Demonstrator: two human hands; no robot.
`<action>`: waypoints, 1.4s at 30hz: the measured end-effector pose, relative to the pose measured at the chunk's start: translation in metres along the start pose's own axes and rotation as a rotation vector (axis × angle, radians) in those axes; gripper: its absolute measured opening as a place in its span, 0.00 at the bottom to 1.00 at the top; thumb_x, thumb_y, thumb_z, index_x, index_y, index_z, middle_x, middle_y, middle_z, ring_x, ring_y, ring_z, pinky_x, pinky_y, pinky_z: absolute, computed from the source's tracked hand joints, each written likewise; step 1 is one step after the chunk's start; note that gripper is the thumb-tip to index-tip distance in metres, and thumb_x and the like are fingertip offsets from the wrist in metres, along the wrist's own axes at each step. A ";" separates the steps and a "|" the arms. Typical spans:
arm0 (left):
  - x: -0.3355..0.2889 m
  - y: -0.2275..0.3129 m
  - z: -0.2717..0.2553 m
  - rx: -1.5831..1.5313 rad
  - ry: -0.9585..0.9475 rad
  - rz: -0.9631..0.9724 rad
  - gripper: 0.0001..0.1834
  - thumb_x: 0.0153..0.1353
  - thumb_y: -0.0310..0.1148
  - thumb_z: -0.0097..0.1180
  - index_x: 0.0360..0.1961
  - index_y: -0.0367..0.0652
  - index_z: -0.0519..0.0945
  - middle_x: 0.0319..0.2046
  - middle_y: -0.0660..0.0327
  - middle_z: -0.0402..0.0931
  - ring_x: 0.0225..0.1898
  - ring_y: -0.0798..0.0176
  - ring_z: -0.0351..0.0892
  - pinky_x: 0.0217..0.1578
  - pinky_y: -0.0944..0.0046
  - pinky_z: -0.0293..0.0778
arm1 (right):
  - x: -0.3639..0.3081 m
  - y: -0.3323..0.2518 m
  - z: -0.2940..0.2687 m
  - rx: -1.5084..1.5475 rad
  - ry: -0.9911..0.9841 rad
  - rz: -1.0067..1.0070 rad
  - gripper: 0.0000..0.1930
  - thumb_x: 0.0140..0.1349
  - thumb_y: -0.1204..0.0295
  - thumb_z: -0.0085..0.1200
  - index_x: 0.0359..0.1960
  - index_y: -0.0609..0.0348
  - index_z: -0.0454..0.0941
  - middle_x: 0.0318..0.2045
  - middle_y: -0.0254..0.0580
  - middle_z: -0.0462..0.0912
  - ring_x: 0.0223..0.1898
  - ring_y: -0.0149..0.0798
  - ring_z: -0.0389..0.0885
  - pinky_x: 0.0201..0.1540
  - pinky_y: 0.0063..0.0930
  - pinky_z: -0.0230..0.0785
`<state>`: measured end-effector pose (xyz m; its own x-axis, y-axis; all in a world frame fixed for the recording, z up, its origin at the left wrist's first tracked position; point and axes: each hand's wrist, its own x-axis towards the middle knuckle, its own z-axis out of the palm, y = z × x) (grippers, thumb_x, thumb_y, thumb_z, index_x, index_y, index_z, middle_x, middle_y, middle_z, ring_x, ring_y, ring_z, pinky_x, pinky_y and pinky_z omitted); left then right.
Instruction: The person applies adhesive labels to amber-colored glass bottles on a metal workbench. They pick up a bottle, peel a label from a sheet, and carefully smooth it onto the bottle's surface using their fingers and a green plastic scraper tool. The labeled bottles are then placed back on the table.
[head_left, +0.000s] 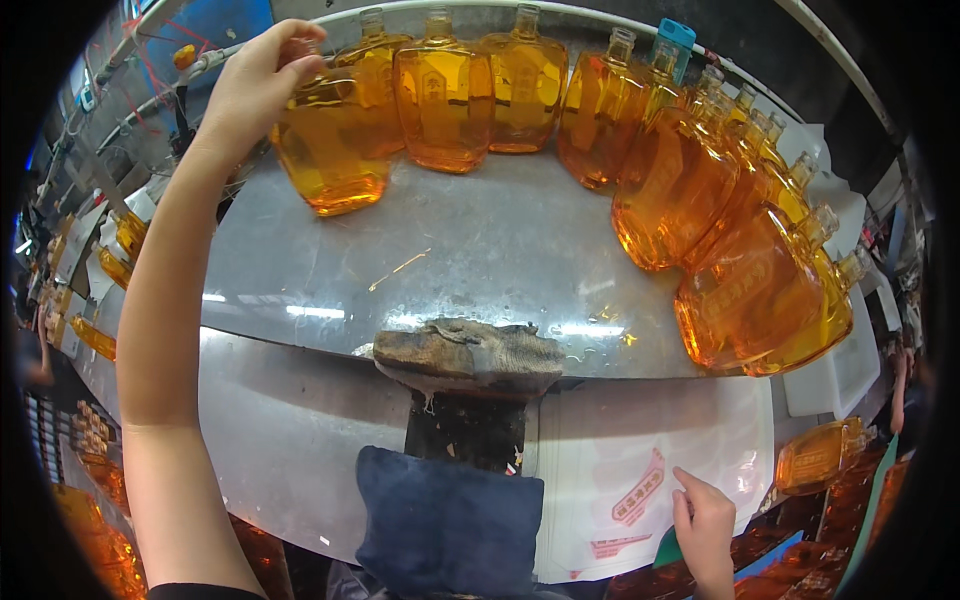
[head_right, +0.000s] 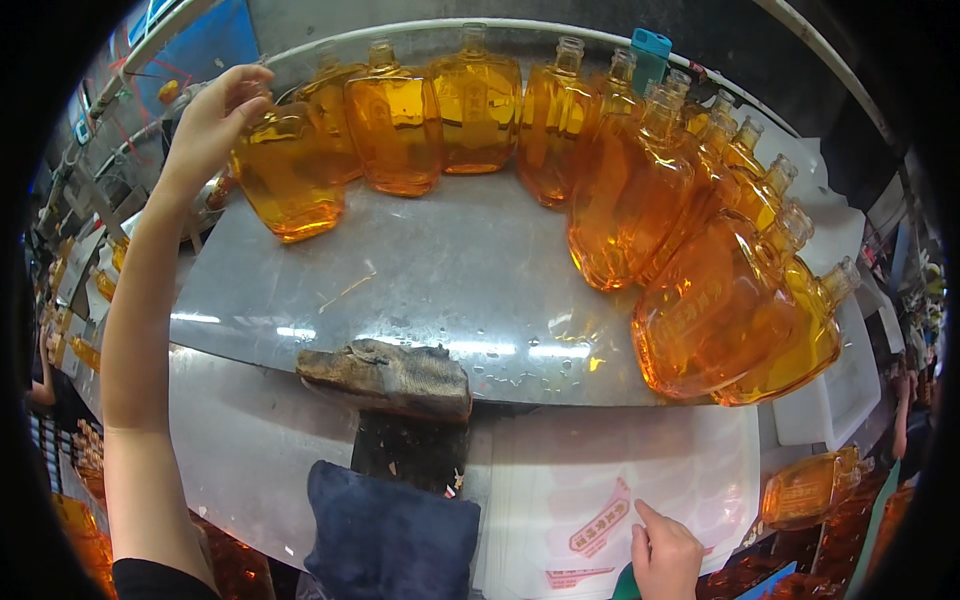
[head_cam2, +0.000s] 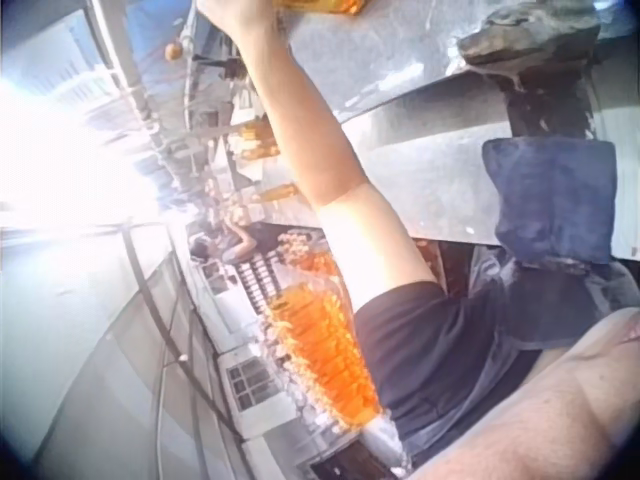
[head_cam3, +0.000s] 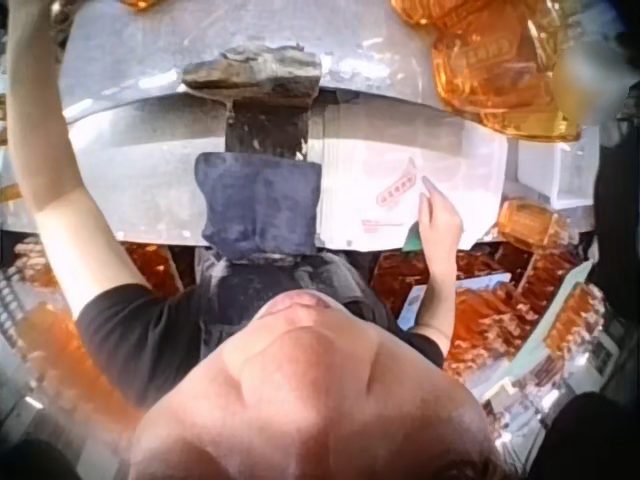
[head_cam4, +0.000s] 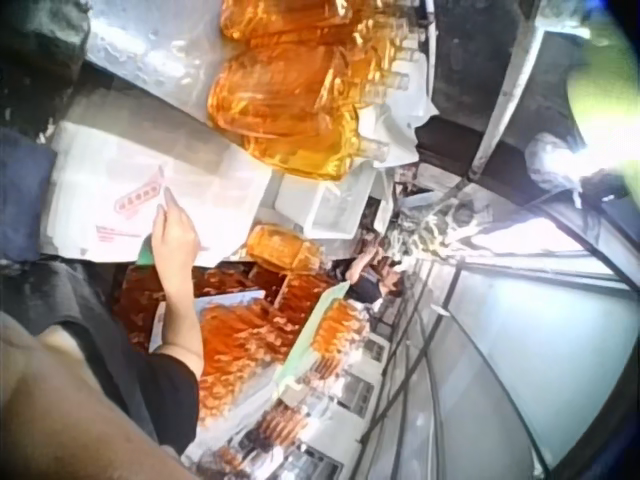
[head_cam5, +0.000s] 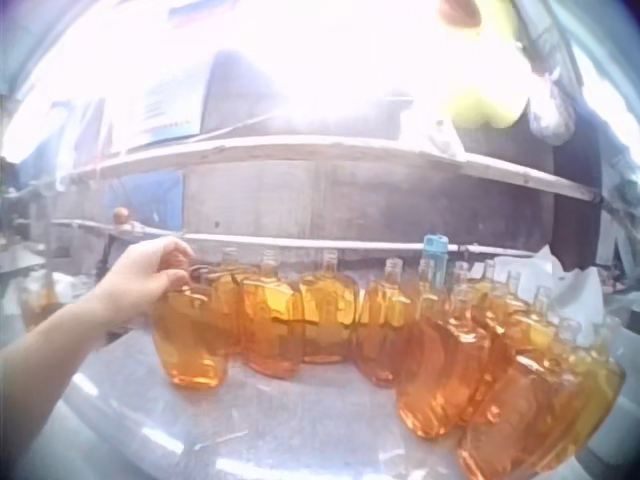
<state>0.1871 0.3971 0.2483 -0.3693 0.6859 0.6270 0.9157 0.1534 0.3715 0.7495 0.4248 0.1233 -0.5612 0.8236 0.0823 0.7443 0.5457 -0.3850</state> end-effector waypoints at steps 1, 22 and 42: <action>0.003 -0.012 -0.003 0.018 0.014 -0.038 0.15 0.65 0.27 0.53 0.54 0.40 0.74 0.44 0.59 0.79 0.48 0.68 0.78 0.51 0.69 0.73 | 0.000 0.000 0.001 0.006 0.010 -0.011 0.15 0.55 0.80 0.54 0.46 0.66 0.81 0.28 0.55 0.81 0.25 0.48 0.78 0.30 0.35 0.70; 0.031 0.058 0.041 0.276 0.512 0.440 0.17 0.60 0.29 0.56 0.49 0.36 0.76 0.41 0.46 0.79 0.45 0.41 0.78 0.48 0.53 0.74 | 0.003 0.005 0.012 -0.024 -0.144 0.021 0.13 0.64 0.74 0.51 0.49 0.64 0.79 0.44 0.55 0.82 0.46 0.53 0.81 0.49 0.35 0.73; 0.156 0.173 0.190 0.070 -0.211 0.408 0.11 0.51 0.30 0.61 0.38 0.47 0.86 0.36 0.49 0.83 0.41 0.48 0.83 0.42 0.54 0.78 | -0.002 0.015 0.005 0.018 -0.127 0.114 0.15 0.56 0.78 0.55 0.47 0.65 0.81 0.28 0.53 0.81 0.22 0.43 0.77 0.29 0.32 0.70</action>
<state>0.3179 0.6655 0.2798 0.0573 0.8285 0.5570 0.9906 -0.1168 0.0719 0.7603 0.4303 0.1123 -0.5160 0.8529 -0.0795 0.7996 0.4463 -0.4017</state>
